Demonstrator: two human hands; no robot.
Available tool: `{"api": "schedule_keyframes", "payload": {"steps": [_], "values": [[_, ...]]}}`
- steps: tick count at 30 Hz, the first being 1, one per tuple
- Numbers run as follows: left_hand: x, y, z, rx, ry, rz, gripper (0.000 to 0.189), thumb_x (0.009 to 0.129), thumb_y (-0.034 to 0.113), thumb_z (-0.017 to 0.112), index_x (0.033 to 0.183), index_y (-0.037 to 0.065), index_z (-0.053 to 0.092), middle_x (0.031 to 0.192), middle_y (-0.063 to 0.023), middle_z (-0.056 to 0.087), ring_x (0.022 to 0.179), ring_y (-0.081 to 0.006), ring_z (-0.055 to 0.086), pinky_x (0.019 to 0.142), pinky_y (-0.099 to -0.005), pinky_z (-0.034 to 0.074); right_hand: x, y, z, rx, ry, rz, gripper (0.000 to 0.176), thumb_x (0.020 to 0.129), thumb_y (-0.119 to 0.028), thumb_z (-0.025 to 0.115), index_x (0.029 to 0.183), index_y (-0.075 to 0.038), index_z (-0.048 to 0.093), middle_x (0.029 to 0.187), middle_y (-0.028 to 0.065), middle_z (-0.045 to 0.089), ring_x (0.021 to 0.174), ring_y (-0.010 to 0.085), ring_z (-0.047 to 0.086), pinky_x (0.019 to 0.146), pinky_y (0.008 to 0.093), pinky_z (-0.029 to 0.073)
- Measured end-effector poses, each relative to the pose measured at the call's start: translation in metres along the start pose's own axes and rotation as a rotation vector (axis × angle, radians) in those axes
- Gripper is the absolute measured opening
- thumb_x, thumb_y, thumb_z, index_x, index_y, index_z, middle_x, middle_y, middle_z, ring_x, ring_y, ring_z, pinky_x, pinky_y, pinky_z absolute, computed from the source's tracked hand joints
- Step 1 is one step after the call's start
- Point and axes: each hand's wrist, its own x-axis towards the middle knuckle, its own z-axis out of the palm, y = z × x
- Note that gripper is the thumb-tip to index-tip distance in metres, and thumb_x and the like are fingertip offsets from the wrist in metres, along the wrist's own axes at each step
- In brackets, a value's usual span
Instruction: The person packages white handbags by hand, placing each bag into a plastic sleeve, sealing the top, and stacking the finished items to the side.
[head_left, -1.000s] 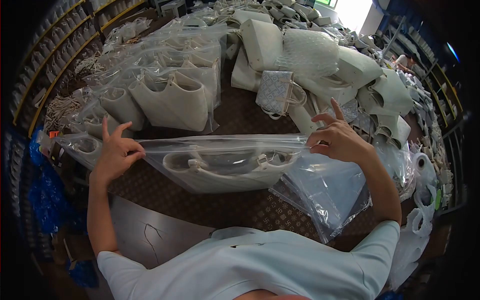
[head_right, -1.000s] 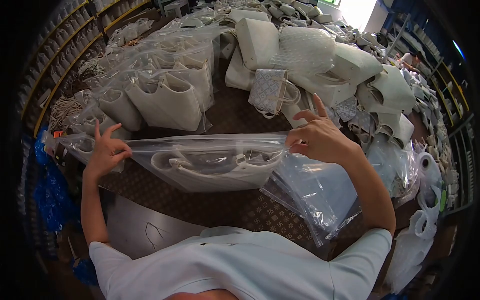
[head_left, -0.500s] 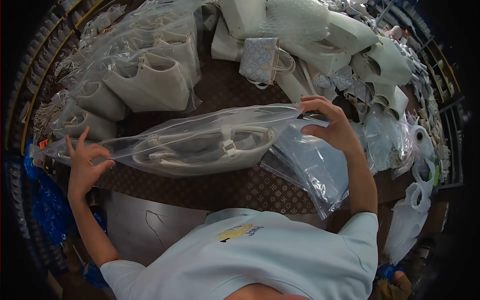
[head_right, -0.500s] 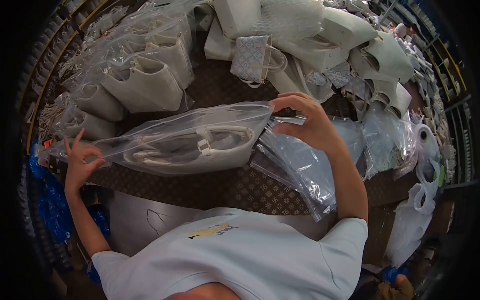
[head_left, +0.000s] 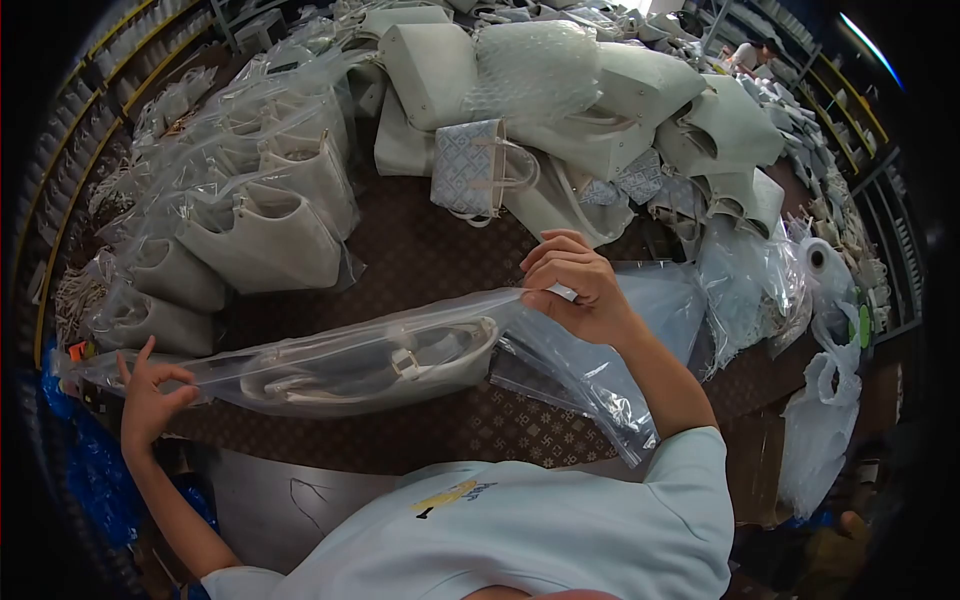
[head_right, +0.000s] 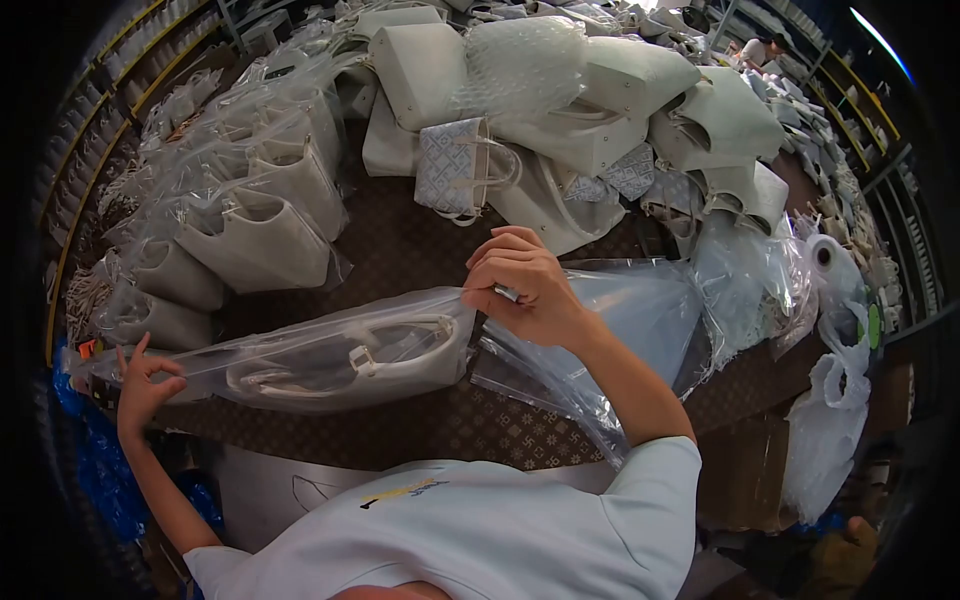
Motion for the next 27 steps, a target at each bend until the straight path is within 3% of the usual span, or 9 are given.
{"api": "schedule_keyframes", "payload": {"steps": [2, 4, 5, 8, 11, 14, 17, 21, 27], "values": [[0.002, 0.028, -0.007, 0.076, 0.135, 0.155, 0.031, 0.063, 0.029, 0.074, 0.085, 0.009, 0.065, 0.095, -0.0056, 0.063, 0.122, -0.0264, 0.041, 0.11, -0.0493, 0.001, -0.005, 0.005, 0.0, 0.017, 0.029, 0.023, 0.01, 0.071, -0.008, 0.07, 0.072, -0.009, 0.06, 0.072, -0.0008, 0.06, 0.08, 0.0191, 0.058, 0.082, 0.0336, 0.039], [0.009, 0.091, 0.005, -0.048, 0.444, 0.614, 0.051, 0.067, 0.047, 0.069, 0.098, 0.006, 0.062, 0.104, -0.0087, 0.061, 0.116, -0.0273, 0.046, 0.108, -0.0513, 0.006, -0.005, 0.005, 0.003, 0.062, 0.031, 0.046, 0.01, 0.071, -0.007, 0.069, 0.072, -0.009, 0.059, 0.072, -0.0002, 0.059, 0.079, 0.0196, 0.058, 0.081, 0.0337, 0.039], [0.011, 0.133, 0.02, -0.016, 0.477, 0.759, 0.062, 0.07, 0.057, 0.061, 0.103, 0.004, 0.06, 0.105, -0.009, 0.061, 0.113, -0.0279, 0.049, 0.106, -0.0522, 0.01, -0.002, 0.0, 0.003, -0.001, 0.044, 0.02, 0.011, 0.07, -0.007, 0.069, 0.072, -0.008, 0.059, 0.071, 0.0004, 0.059, 0.078, 0.0202, 0.057, 0.08, 0.0334, 0.039], [0.02, 0.233, 0.081, -0.319, 0.423, 0.992, 0.033, 0.072, 0.031, 0.069, 0.093, 0.007, 0.064, 0.091, -0.0048, 0.063, 0.096, -0.0219, 0.056, 0.104, -0.0505, 0.018, -0.001, -0.003, 0.009, -0.052, 0.062, -0.002, 0.011, 0.069, -0.007, 0.069, 0.074, -0.007, 0.059, 0.07, 0.0009, 0.059, 0.075, 0.0206, 0.056, 0.078, 0.0329, 0.04], [0.035, 0.262, 0.098, -0.382, 0.343, 1.03, 0.013, 0.07, 0.018, 0.07, 0.079, 0.011, 0.066, 0.076, -0.0006, 0.063, 0.085, -0.0187, 0.056, 0.101, -0.0488, 0.023, -0.004, -0.005, 0.004, -0.086, 0.095, 0.02, 0.011, 0.069, -0.007, 0.069, 0.073, -0.007, 0.059, 0.07, 0.0009, 0.059, 0.072, 0.0204, 0.056, 0.078, 0.0329, 0.04], [0.035, 0.269, 0.096, -0.375, 0.357, 1.042, 0.004, 0.07, 0.013, 0.068, 0.073, 0.012, 0.066, 0.07, 0.0003, 0.062, 0.082, -0.0177, 0.056, 0.1, -0.0443, 0.026, -0.01, -0.001, 0.005, -0.081, 0.126, 0.001, 0.011, 0.07, -0.009, 0.068, 0.073, -0.009, 0.058, 0.069, 0.0013, 0.058, 0.07, 0.0209, 0.055, 0.078, 0.0331, 0.04], [0.036, 0.275, 0.094, -0.367, 0.321, 1.084, 0.007, 0.068, 0.012, 0.068, 0.075, 0.011, 0.065, 0.071, -0.0003, 0.062, 0.082, -0.0178, 0.056, 0.098, -0.044, 0.027, -0.012, -0.002, 0.004, -0.087, 0.139, -0.035, 0.01, 0.073, -0.009, 0.068, 0.077, -0.008, 0.059, 0.074, 0.0017, 0.059, 0.073, 0.0196, 0.056, 0.084, 0.0362, 0.04], [0.034, 0.277, 0.094, -0.376, 0.32, 1.035, 0.004, 0.069, 0.011, 0.067, 0.07, 0.011, 0.063, 0.067, -0.0003, 0.059, 0.08, -0.0181, 0.057, 0.098, -0.0461, 0.026, -0.012, -0.004, 0.003, -0.105, 0.131, -0.016, 0.011, 0.071, -0.007, 0.068, 0.076, -0.009, 0.058, 0.072, 0.0012, 0.058, 0.072, 0.0203, 0.055, 0.083, 0.0347, 0.04], [0.031, 0.242, 0.096, -0.333, 0.374, 1.006, 0.005, 0.071, 0.009, 0.064, 0.07, 0.011, 0.06, 0.069, -0.0009, 0.058, 0.083, -0.0202, 0.056, 0.1, -0.0473, 0.023, -0.02, -0.006, -0.002, -0.073, 0.146, 0.031, 0.011, 0.068, -0.001, 0.066, 0.071, -0.006, 0.057, 0.069, 0.0026, 0.058, 0.073, 0.0227, 0.054, 0.07, 0.0336, 0.042]]}}
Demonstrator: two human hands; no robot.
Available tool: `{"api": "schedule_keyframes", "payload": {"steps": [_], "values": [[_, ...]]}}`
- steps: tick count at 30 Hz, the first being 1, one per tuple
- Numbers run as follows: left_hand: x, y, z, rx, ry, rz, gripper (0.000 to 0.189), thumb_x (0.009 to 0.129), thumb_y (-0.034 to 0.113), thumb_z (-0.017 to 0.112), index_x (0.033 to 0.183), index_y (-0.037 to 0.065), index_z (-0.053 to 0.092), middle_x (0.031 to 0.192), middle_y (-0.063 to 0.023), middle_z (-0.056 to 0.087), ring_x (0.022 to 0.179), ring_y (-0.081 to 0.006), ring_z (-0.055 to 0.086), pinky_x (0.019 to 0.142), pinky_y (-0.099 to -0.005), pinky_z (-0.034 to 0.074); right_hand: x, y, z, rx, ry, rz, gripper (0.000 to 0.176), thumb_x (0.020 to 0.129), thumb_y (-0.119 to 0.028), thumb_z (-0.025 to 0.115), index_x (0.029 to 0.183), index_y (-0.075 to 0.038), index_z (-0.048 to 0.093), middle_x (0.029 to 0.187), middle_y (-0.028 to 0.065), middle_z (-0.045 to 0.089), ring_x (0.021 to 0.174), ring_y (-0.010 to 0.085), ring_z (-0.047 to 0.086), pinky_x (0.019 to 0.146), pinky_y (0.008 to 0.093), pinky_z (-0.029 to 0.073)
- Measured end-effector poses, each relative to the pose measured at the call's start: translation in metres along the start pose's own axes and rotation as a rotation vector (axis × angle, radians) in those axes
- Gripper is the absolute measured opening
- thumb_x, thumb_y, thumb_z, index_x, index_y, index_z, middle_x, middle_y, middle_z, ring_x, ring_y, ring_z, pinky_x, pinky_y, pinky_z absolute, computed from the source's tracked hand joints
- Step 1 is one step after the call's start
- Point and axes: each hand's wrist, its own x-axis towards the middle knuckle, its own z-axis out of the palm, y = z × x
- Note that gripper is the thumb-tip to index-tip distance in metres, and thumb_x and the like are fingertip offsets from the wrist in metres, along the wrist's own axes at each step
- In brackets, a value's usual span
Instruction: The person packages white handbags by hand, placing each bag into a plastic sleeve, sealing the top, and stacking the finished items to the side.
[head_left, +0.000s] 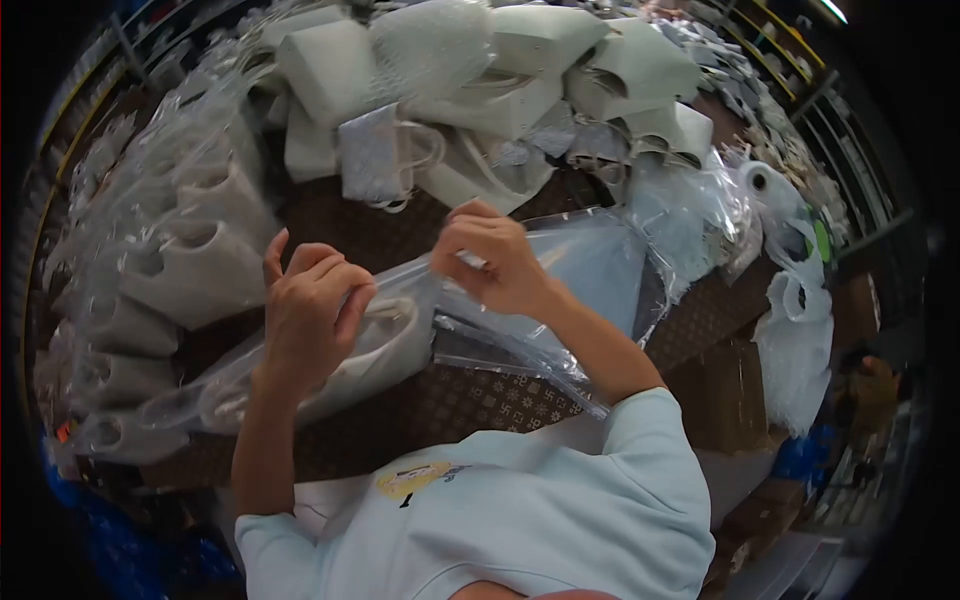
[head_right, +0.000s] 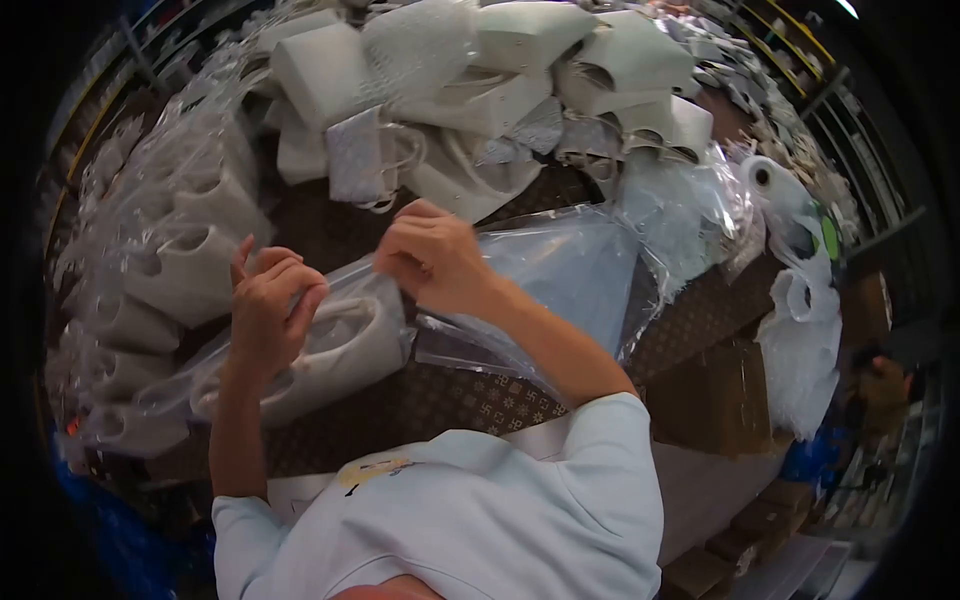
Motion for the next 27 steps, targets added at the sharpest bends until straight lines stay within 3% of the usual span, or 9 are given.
{"api": "schedule_keyframes", "payload": {"steps": [4, 7, 10, 17, 19, 20, 22, 26, 27], "values": [[-0.058, -0.028, -0.04, 0.184, 0.022, -0.109, 0.006, 0.074, 0.01, 0.064, 0.073, 0.013, 0.059, 0.071, 0.0008, 0.057, 0.092, -0.0191, 0.054, 0.105, -0.0519, 0.016, -0.005, -0.008, -0.014, -0.153, 0.045, 0.055, 0.011, 0.07, -0.003, 0.066, 0.071, -0.003, 0.055, 0.068, 0.0052, 0.056, 0.074, 0.0249, 0.053, 0.067, 0.0333, 0.042], [-0.097, -0.046, -0.068, 0.258, 0.04, -0.241, 0.006, 0.075, 0.011, 0.064, 0.074, 0.013, 0.058, 0.075, 0.0031, 0.058, 0.095, -0.0191, 0.054, 0.107, -0.0524, 0.011, -0.021, -0.009, -0.015, -0.065, 0.042, 0.179, 0.012, 0.074, -0.003, 0.065, 0.073, 0.0, 0.053, 0.074, 0.0065, 0.053, 0.084, 0.0233, 0.051, 0.078, 0.0336, 0.044], [-0.123, -0.057, -0.09, 0.357, 0.033, -0.175, 0.01, 0.074, 0.018, 0.067, 0.073, 0.014, 0.058, 0.077, 0.0075, 0.058, 0.103, -0.0171, 0.051, 0.108, -0.0537, 0.006, -0.026, -0.022, -0.01, 0.025, 0.073, 0.244, 0.013, 0.076, -0.004, 0.064, 0.072, -0.001, 0.052, 0.073, 0.0054, 0.052, 0.085, 0.0228, 0.05, 0.08, 0.0335, 0.044], [-0.156, -0.097, -0.128, 0.559, 0.061, -0.188, 0.011, 0.075, 0.022, 0.067, 0.071, 0.014, 0.06, 0.076, 0.0094, 0.057, 0.11, -0.0162, 0.047, 0.106, -0.0568, 0.01, -0.048, -0.039, -0.036, 0.048, -0.057, 0.392, 0.022, 0.08, -0.018, 0.063, 0.07, -0.001, 0.053, 0.072, 0.0048, 0.052, 0.087, 0.0212, 0.049, 0.08, 0.0345, 0.042], [-0.166, -0.11, -0.129, 0.63, 0.002, -0.266, 0.016, 0.081, 0.021, 0.062, 0.095, 0.015, 0.058, 0.106, 0.0035, 0.058, 0.121, -0.0214, 0.041, 0.107, -0.0548, 0.006, -0.045, -0.038, -0.039, 0.11, -0.158, 0.4, 0.027, 0.081, -0.025, 0.063, 0.07, -0.001, 0.055, 0.073, 0.0052, 0.054, 0.089, 0.0217, 0.05, 0.08, 0.0344, 0.042], [-0.172, -0.11, -0.123, 0.638, 0.009, -0.272, 0.016, 0.081, 0.021, 0.062, 0.095, 0.015, 0.058, 0.106, 0.0035, 0.058, 0.121, -0.0214, 0.041, 0.107, -0.0548, 0.006, -0.044, -0.031, -0.041, 0.408, -0.299, 0.409, 0.034, 0.082, -0.033, 0.059, 0.077, 0.0, 0.056, 0.076, 0.0066, 0.058, 0.094, 0.0227, 0.05, 0.083, 0.0349, 0.041], [-0.185, -0.106, -0.1, 0.257, 0.501, -0.499, 0.045, 0.087, 0.031, 0.055, 0.125, 0.009, 0.045, 0.136, -0.0074, 0.039, 0.131, -0.0249, 0.029, 0.108, -0.0508, 0.006, -0.047, -0.002, -0.036, 0.791, -0.406, 0.544, 0.05, 0.086, -0.047, 0.049, 0.096, 0.001, 0.056, 0.09, 0.0116, 0.061, 0.107, 0.0251, 0.049, 0.09, 0.0373, 0.038], [-0.186, -0.072, -0.032, 0.106, 0.611, -0.513, 0.051, 0.089, 0.033, 0.047, 0.129, 0.005, 0.031, 0.139, -0.0114, 0.028, 0.132, -0.0274, 0.021, 0.108, -0.0485, 0.006, -0.062, 0.089, 0.099, 1.02, -0.344, 1.091, 0.069, 0.09, -0.056, 0.033, 0.134, -0.002, 0.035, 0.131, 0.0188, 0.043, 0.124, 0.0277, 0.04, 0.099, 0.0418, 0.033], [-0.18, -0.065, -0.012, 0.054, 0.655, -0.523, 0.053, 0.09, 0.034, 0.044, 0.13, 0.004, 0.027, 0.14, -0.0127, 0.025, 0.133, -0.0283, 0.019, 0.108, -0.0477, 0.005, -0.045, 0.059, 0.134, 0.981, -0.402, 1.26, 0.07, 0.09, -0.057, 0.03, 0.135, -0.002, 0.032, 0.134, 0.0155, 0.041, 0.126, 0.0286, 0.035, 0.103, 0.0396, 0.029]]}}
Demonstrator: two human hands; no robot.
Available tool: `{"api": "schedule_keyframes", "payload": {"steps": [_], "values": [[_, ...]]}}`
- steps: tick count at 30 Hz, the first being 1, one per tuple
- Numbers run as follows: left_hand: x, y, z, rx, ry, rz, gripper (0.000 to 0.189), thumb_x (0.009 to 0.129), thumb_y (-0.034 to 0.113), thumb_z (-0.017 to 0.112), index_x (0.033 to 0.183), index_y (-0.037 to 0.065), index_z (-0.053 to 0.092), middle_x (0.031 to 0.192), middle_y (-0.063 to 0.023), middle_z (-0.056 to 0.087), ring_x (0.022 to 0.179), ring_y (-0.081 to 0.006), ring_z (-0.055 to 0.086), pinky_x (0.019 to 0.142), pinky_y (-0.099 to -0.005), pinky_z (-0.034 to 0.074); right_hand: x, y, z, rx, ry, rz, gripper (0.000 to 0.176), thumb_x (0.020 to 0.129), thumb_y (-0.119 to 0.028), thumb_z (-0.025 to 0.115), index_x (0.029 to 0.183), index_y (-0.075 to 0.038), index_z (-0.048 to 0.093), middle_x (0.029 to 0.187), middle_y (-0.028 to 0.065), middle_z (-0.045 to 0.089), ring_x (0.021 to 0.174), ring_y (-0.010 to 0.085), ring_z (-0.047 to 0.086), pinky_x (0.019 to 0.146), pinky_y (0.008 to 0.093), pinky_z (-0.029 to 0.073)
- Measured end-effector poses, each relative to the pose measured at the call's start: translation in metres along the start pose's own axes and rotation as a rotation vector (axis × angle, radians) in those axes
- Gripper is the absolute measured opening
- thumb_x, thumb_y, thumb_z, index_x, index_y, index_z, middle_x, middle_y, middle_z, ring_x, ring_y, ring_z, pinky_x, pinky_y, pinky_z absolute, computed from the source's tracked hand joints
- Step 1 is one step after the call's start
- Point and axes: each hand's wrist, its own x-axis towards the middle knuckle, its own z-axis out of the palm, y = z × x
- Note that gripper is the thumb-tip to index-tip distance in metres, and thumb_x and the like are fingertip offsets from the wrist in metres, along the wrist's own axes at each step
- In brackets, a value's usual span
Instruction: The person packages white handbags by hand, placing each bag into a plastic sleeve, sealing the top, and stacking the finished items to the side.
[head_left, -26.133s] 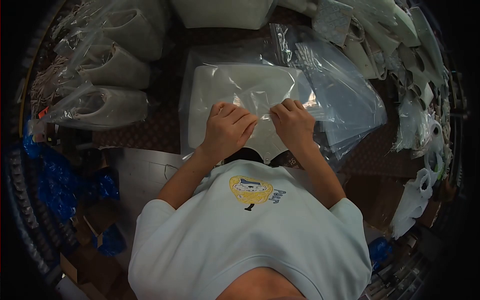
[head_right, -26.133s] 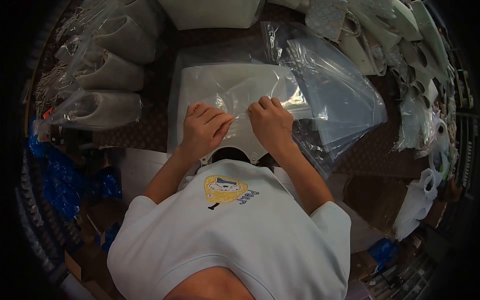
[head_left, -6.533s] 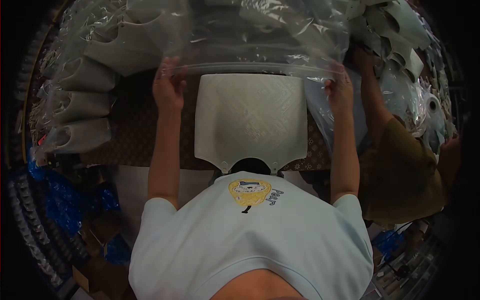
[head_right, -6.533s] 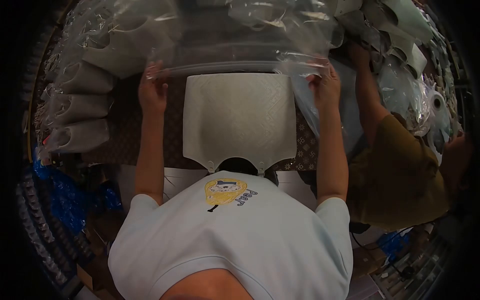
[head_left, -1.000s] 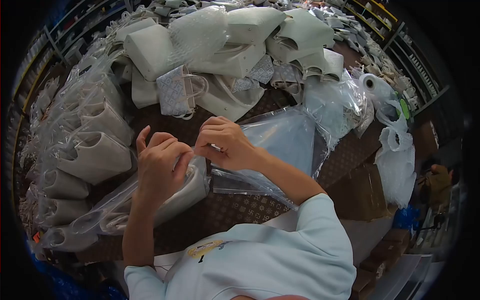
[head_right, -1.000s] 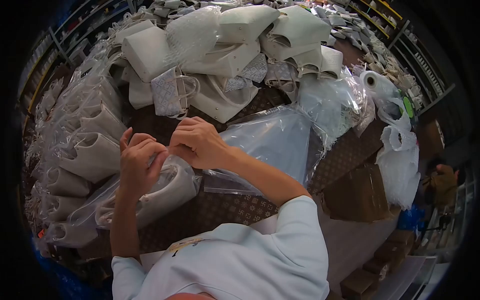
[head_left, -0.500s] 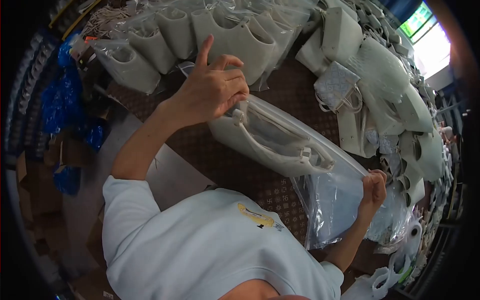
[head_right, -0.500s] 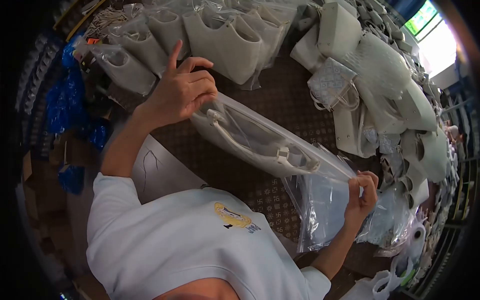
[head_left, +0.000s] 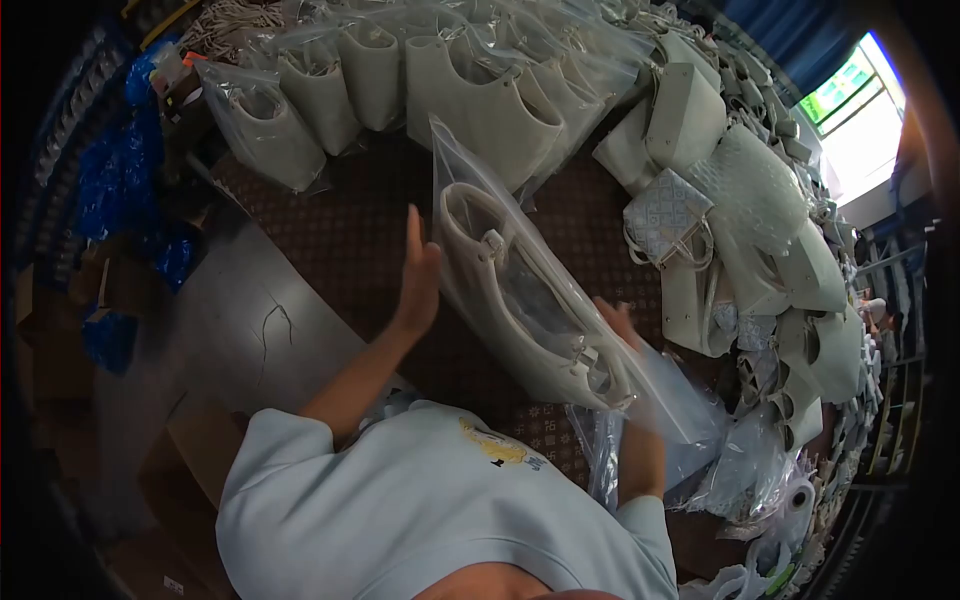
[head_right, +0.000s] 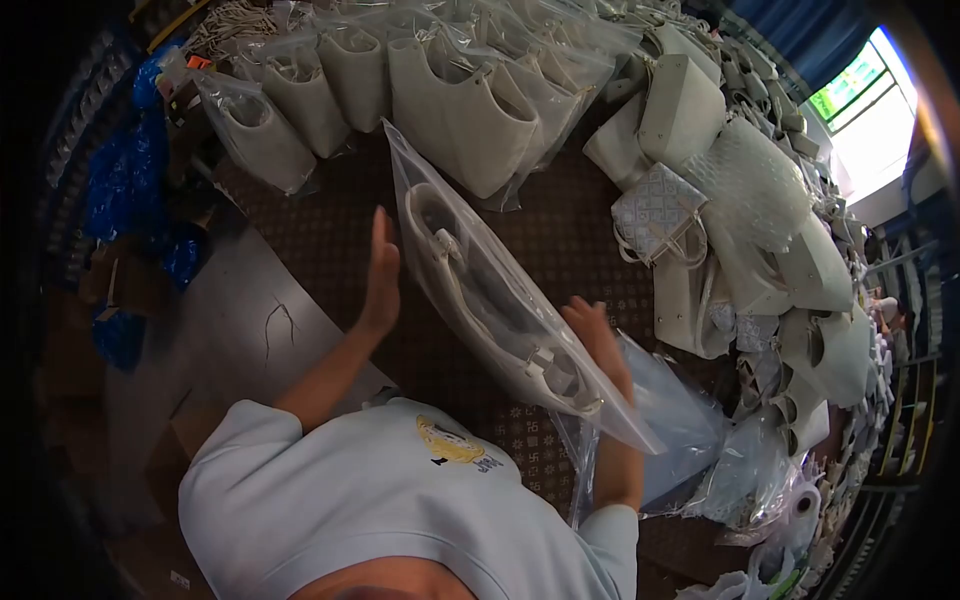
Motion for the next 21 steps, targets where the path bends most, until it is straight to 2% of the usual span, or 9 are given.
{"api": "schedule_keyframes", "payload": {"steps": [2, 8, 12, 13, 14, 16, 17, 19, 21], "values": [[-0.019, 0.004, 0.027, -0.104, 0.065, -0.054, 0.057, 0.092, 0.035, 0.038, 0.132, 0.001, 0.018, 0.142, -0.0154, 0.018, 0.134, -0.03, 0.013, 0.108, -0.0461, 0.005, -0.013, -0.028, 0.074, 0.148, -0.489, -0.03, 0.076, 0.088, -0.062, 0.028, 0.138, -0.005, 0.026, 0.14, 0.0143, 0.032, 0.13, 0.0285, 0.029, 0.107, 0.0375, 0.025], [-0.026, -0.022, 0.072, -0.293, 0.177, -0.157, 0.069, 0.094, 0.038, 0.028, 0.139, -0.005, -0.003, 0.146, -0.0237, -0.001, 0.136, -0.036, -0.002, 0.108, -0.0464, 0.002, 0.086, -0.04, 0.124, -0.006, -0.573, 0.127, 0.08, 0.085, -0.064, 0.03, 0.141, -0.008, 0.019, 0.143, 0.0123, 0.025, 0.132, 0.0265, 0.023, 0.108, 0.0372, 0.021], [-0.003, -0.016, 0.063, -0.1, 0.057, -0.156, 0.073, 0.093, 0.038, 0.034, 0.139, -0.004, -0.002, 0.145, -0.0267, -0.002, 0.136, -0.0374, -0.002, 0.106, -0.0505, 0.001, 0.053, -0.091, 0.153, -0.213, -0.916, -0.385, 0.083, 0.085, -0.063, 0.037, 0.143, -0.009, 0.01, 0.146, 0.0103, 0.017, 0.134, 0.0249, 0.018, 0.108, 0.0372, 0.02], [0.003, -0.023, 0.059, -0.229, 0.079, -0.151, 0.075, 0.091, 0.04, 0.04, 0.141, 0.0, 0.0, 0.146, -0.0232, 0.002, 0.136, -0.0362, -0.001, 0.106, -0.0528, -0.001, 0.041, -0.095, 0.158, -0.256, -0.781, -0.527, 0.068, 0.085, -0.049, 0.052, 0.136, -0.008, 0.032, 0.136, 0.0139, 0.038, 0.126, 0.0253, 0.037, 0.101, 0.0348, 0.031], [0.012, -0.027, 0.053, -0.36, 0.103, -0.145, 0.079, 0.089, 0.043, 0.046, 0.142, 0.003, 0.003, 0.147, -0.0198, 0.006, 0.137, -0.0351, 0.001, 0.105, -0.055, -0.002, 0.029, -0.105, 0.166, -0.259, -0.774, -0.527, 0.068, 0.085, -0.049, 0.052, 0.136, -0.008, 0.032, 0.136, 0.0139, 0.038, 0.126, 0.0253, 0.037, 0.101, 0.0348, 0.031], [0.047, -0.031, 0.017, -0.136, 0.011, 0.064, 0.074, 0.083, 0.041, 0.056, 0.139, 0.009, 0.019, 0.138, -0.0136, 0.025, 0.127, -0.0298, 0.023, 0.106, -0.0523, 0.0, 0.011, -0.121, 0.18, -1.166, -0.319, -0.82, 0.036, 0.08, -0.03, 0.065, 0.108, -0.007, 0.059, 0.089, 0.0102, 0.062, 0.083, 0.0128, 0.061, 0.069, 0.0266, 0.046], [0.066, -0.03, -0.005, 0.099, -0.073, 0.275, 0.071, 0.077, 0.039, 0.066, 0.136, 0.015, 0.035, 0.129, -0.0074, 0.045, 0.117, -0.0244, 0.044, 0.108, -0.0496, 0.002, 0.008, -0.121, 0.181, -1.169, -0.307, -0.822, 0.036, 0.08, -0.03, 0.065, 0.108, -0.007, 0.059, 0.089, 0.0102, 0.062, 0.083, 0.0128, 0.061, 0.069, 0.0266, 0.046], [0.089, -0.039, -0.039, 0.111, -0.257, 0.401, 0.051, 0.076, 0.034, 0.068, 0.12, 0.016, 0.049, 0.112, -0.0017, 0.052, 0.108, -0.0216, 0.049, 0.108, -0.0505, 0.004, 0.003, -0.12, 0.185, -1.213, -0.217, -0.946, 0.011, 0.077, -0.013, 0.066, 0.082, -0.003, 0.063, 0.066, 0.0094, 0.058, 0.058, 0.0164, 0.06, 0.054, 0.0293, 0.045], [0.103, -0.034, -0.065, 0.136, -0.437, 0.518, 0.031, 0.076, 0.028, 0.069, 0.103, 0.016, 0.062, 0.094, 0.0039, 0.059, 0.099, -0.0188, 0.053, 0.108, -0.0513, 0.006, -0.006, -0.118, 0.189, -1.248, -0.224, -0.977, 0.01, 0.077, -0.013, 0.064, 0.081, -0.004, 0.063, 0.069, 0.009, 0.06, 0.061, 0.0219, 0.06, 0.055, 0.0319, 0.046]]}}
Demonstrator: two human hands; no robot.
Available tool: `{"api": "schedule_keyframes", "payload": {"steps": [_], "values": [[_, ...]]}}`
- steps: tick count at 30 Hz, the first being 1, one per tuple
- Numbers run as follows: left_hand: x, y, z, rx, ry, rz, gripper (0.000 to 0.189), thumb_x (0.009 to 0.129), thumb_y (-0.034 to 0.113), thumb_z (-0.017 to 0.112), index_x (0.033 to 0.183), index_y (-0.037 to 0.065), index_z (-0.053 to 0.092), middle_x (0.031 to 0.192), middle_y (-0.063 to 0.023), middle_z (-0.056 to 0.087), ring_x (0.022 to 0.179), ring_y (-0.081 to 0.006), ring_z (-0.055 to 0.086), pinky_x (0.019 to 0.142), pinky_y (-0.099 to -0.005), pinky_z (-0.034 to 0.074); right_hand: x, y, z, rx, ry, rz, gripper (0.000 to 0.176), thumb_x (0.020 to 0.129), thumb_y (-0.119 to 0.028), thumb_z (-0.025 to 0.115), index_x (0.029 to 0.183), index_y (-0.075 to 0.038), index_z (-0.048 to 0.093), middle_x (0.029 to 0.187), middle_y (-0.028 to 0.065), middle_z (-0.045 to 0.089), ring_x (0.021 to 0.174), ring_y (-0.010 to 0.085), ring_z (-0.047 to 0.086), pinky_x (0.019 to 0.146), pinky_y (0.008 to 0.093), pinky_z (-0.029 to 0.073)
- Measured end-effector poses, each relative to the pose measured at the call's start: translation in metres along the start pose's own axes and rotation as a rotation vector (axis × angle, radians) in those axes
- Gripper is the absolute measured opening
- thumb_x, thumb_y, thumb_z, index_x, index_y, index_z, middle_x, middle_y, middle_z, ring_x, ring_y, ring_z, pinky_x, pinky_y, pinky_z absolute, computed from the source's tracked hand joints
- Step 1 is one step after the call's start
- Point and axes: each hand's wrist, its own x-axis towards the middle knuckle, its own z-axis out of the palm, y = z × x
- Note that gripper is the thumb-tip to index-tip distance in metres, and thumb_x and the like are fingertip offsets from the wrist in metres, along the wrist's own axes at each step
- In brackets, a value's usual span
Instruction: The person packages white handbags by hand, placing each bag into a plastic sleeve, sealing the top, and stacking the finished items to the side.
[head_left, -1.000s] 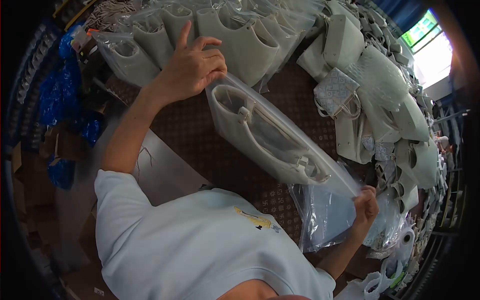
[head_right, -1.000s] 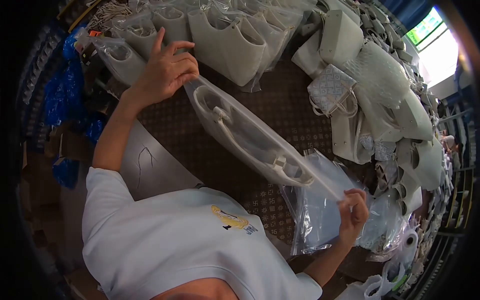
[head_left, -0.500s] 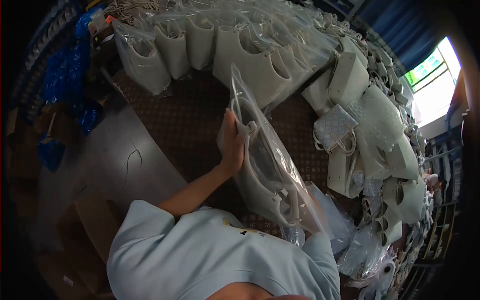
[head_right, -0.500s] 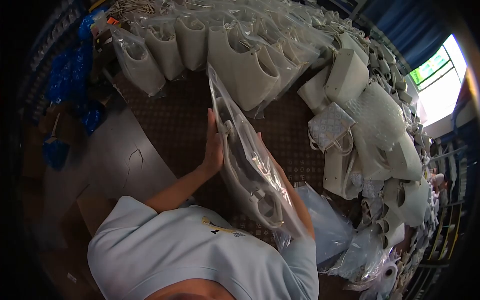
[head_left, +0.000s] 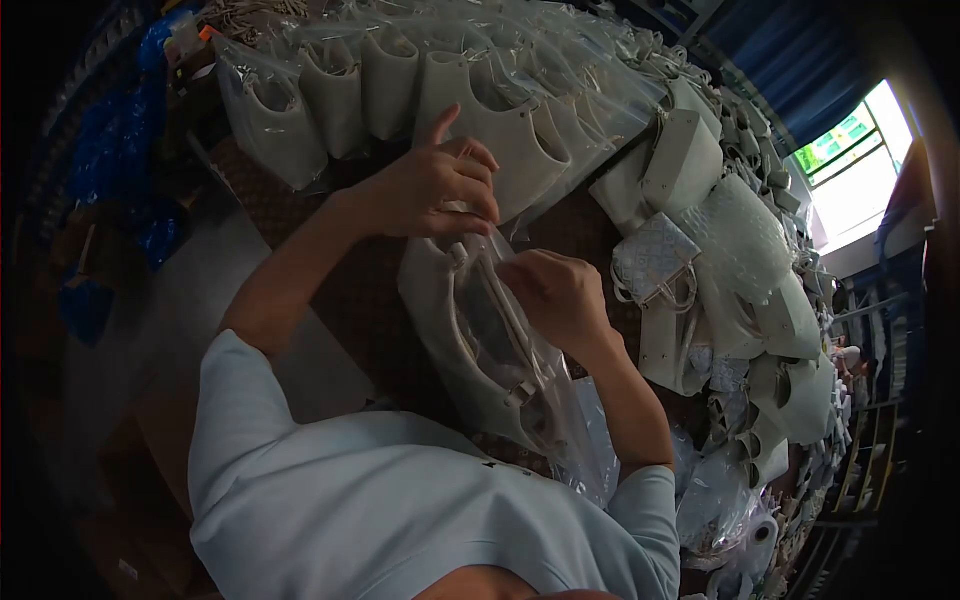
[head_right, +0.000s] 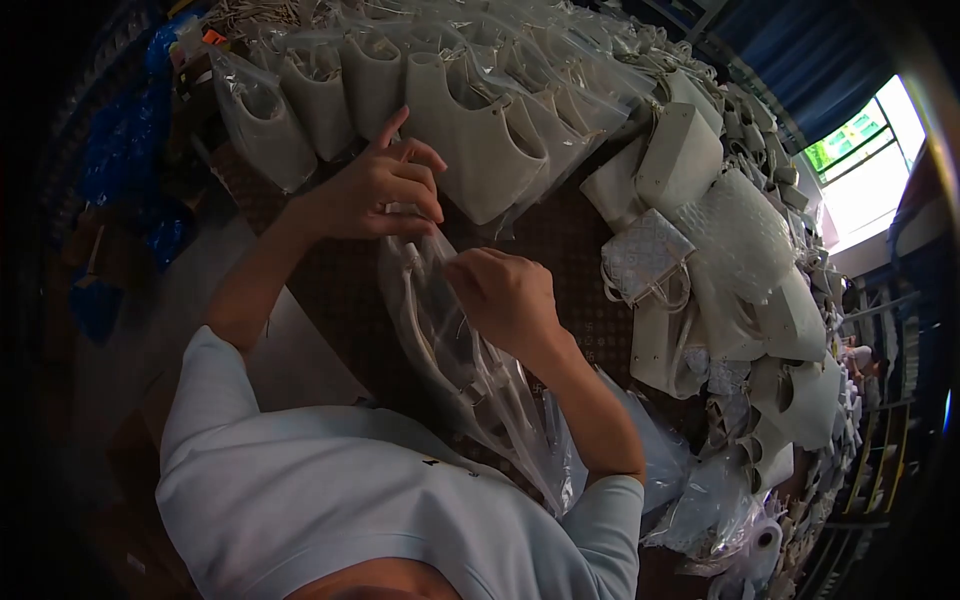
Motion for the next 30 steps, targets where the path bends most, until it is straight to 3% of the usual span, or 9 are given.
{"api": "schedule_keyframes", "payload": {"steps": [2, 6, 17, 19, 20, 22, 25, 27, 30], "values": [[-0.001, 0.003, -0.019, -0.046, -0.172, -0.069, 0.009, 0.075, 0.021, 0.069, 0.077, 0.015, 0.063, 0.078, 0.0078, 0.056, 0.096, -0.0148, 0.053, 0.108, -0.0521, 0.008, -0.002, -0.008, 0.002, -0.024, -0.01, -0.023, 0.009, 0.078, -0.014, 0.062, 0.08, -0.006, 0.063, 0.072, 0.0085, 0.061, 0.063, 0.0273, 0.06, 0.055, 0.0345, 0.047], [-0.018, -0.003, -0.029, 0.063, -0.159, -0.06, 0.007, 0.078, 0.023, 0.065, 0.077, 0.016, 0.062, 0.077, 0.0072, 0.056, 0.098, -0.0116, 0.051, 0.107, -0.0562, 0.008, -0.005, -0.015, 0.005, -0.04, 0.053, -0.072, 0.006, 0.077, -0.008, 0.064, 0.08, -0.003, 0.063, 0.069, 0.0094, 0.061, 0.057, 0.0224, 0.059, 0.051, 0.0289, 0.046], [-0.076, -0.041, -0.06, 0.322, 0.015, -0.191, 0.007, 0.082, 0.019, 0.06, 0.08, 0.013, 0.059, 0.084, 0.0043, 0.057, 0.095, -0.0154, 0.054, 0.107, -0.0486, 0.014, -0.005, -0.019, 0.016, 0.049, 0.09, -0.047, 0.004, 0.077, -0.003, 0.063, 0.081, -0.002, 0.064, 0.068, 0.0085, 0.062, 0.053, 0.0166, 0.058, 0.048, 0.0261, 0.044], [-0.113, -0.076, -0.079, 0.521, 0.058, -0.397, 0.006, 0.083, 0.016, 0.059, 0.085, 0.011, 0.058, 0.087, 0.0022, 0.058, 0.095, -0.0179, 0.054, 0.106, -0.0446, 0.017, -0.013, -0.015, 0.007, 0.101, -0.074, 0.138, 0.017, 0.077, -0.008, 0.064, 0.094, -0.004, 0.064, 0.083, 0.0078, 0.065, 0.074, 0.0214, 0.064, 0.064, 0.0253, 0.05], [-0.137, -0.083, -0.089, 0.455, 0.086, -0.466, 0.005, 0.083, 0.015, 0.058, 0.086, 0.01, 0.058, 0.088, 0.0002, 0.057, 0.095, -0.0194, 0.054, 0.104, -0.0431, 0.021, -0.022, -0.004, 0.003, 0.097, -0.067, 0.145, 0.017, 0.077, -0.008, 0.064, 0.094, -0.004, 0.064, 0.083, 0.0078, 0.065, 0.074, 0.0214, 0.064, 0.064, 0.0253, 0.05], [-0.152, -0.082, -0.086, 0.206, 0.151, -0.631, 0.011, 0.084, 0.015, 0.058, 0.093, 0.009, 0.058, 0.094, -0.003, 0.057, 0.099, -0.0206, 0.053, 0.101, -0.0411, 0.028, -0.045, 0.026, 0.01, 0.826, 0.019, 0.136, 0.04, 0.084, -0.012, 0.06, 0.123, -0.007, 0.051, 0.105, 0.0129, 0.061, 0.1, 0.0162, 0.058, 0.087, 0.0255, 0.042], [-0.172, -0.039, -0.025, -0.373, 0.051, -0.941, 0.046, 0.08, 0.023, 0.064, 0.122, 0.01, 0.049, 0.123, -0.0082, 0.049, 0.117, -0.0226, 0.044, 0.097, -0.0403, 0.034, -0.09, 0.06, 0.026, 0.952, 0.014, 0.243, 0.042, 0.083, -0.013, 0.061, 0.123, -0.006, 0.05, 0.108, 0.0126, 0.059, 0.102, 0.0164, 0.056, 0.088, 0.0263, 0.042], [-0.194, -0.023, 0.02, -0.743, 0.002, -1.303, 0.077, 0.076, 0.027, 0.068, 0.14, 0.015, 0.025, 0.142, -0.0062, 0.03, 0.128, -0.0243, 0.032, 0.096, -0.0373, 0.037, -0.139, 0.054, 0.062, 1.068, 0.0, 0.318, 0.043, 0.083, -0.013, 0.061, 0.124, -0.005, 0.049, 0.111, 0.0123, 0.057, 0.104, 0.0166, 0.055, 0.09, 0.0271, 0.041], [-0.217, 0.0, 0.094, -1.207, 0.126, -1.479, 0.08, 0.082, 0.049, 0.056, 0.142, 0.015, 0.014, 0.145, -0.0059, 0.02, 0.131, -0.0263, 0.026, 0.096, -0.0384, 0.038, -0.167, 0.068, 0.109, 1.225, 0.028, 0.453, 0.046, 0.082, -0.013, 0.062, 0.124, -0.004, 0.047, 0.116, 0.0119, 0.054, 0.107, 0.0169, 0.053, 0.092, 0.0283, 0.04]]}}
